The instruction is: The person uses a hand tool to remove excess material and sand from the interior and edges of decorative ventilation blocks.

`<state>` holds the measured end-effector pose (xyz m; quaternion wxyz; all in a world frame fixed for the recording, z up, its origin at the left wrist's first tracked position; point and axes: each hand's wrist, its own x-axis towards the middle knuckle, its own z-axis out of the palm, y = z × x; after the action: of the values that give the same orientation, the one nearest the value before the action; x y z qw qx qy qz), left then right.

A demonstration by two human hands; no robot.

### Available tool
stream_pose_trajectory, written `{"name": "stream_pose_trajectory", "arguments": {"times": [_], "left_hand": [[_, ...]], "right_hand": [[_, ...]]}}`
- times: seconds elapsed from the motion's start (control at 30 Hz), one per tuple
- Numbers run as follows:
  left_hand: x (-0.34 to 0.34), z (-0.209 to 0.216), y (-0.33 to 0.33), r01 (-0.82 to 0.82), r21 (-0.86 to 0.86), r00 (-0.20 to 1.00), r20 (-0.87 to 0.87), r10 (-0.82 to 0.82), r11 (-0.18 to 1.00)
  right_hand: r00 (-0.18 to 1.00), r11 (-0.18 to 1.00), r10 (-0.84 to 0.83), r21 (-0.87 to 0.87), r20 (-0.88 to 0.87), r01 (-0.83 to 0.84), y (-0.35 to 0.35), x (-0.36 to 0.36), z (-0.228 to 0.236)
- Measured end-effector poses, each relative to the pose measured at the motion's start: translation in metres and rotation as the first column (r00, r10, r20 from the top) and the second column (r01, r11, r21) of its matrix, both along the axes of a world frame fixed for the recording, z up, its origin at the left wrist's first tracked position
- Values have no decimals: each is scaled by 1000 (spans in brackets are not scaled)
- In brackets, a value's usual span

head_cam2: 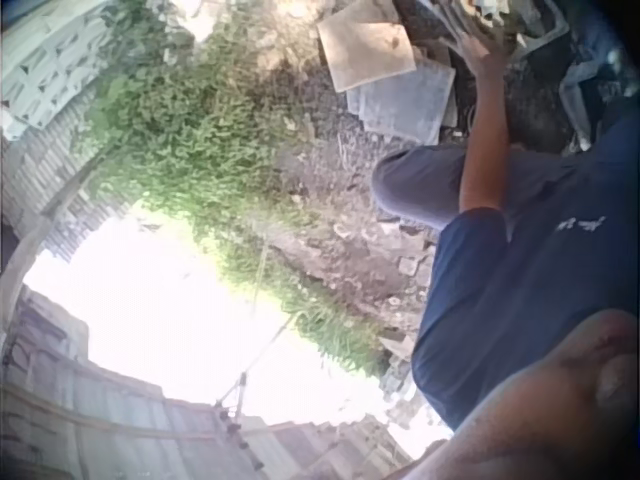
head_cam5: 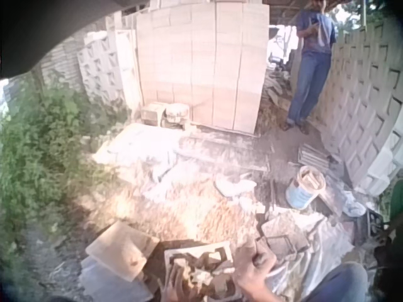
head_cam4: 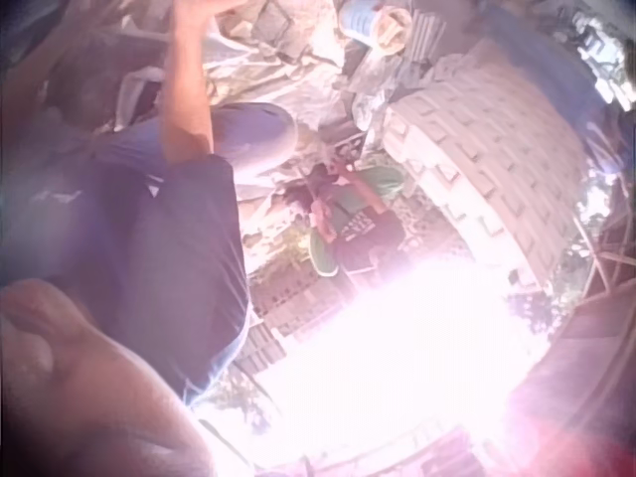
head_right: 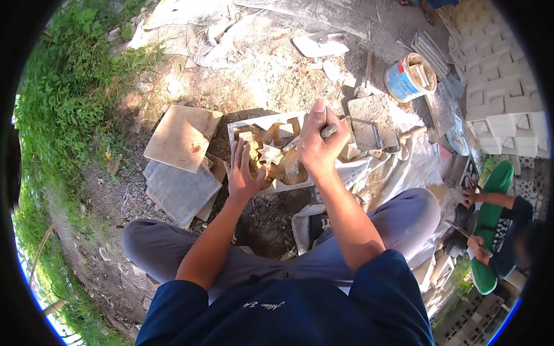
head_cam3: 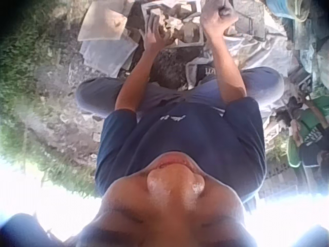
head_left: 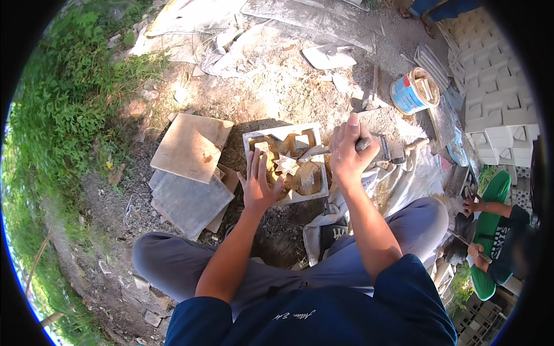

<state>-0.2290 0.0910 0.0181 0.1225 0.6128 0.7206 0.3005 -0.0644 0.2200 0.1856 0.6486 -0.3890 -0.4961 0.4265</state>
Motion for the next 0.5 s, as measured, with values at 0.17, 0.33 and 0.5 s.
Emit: {"name": "stream_pose_trajectory", "arguments": {"times": [0.17,0.33,0.5], "left_hand": [[1,1,2,6,-13,1000,2,-6,1000],[3,8,3,-31,-186,998,-55,22,982],[5,7,1,-21,-102,999,-29,18,995]], "right_hand": [[996,1000,-11,-26,91,13,-10,-3,-7],[999,1000,10,-18,43,-9,-12,-7,22],[998,996,-48,-80,-38,45,-8,-9,5]]}}
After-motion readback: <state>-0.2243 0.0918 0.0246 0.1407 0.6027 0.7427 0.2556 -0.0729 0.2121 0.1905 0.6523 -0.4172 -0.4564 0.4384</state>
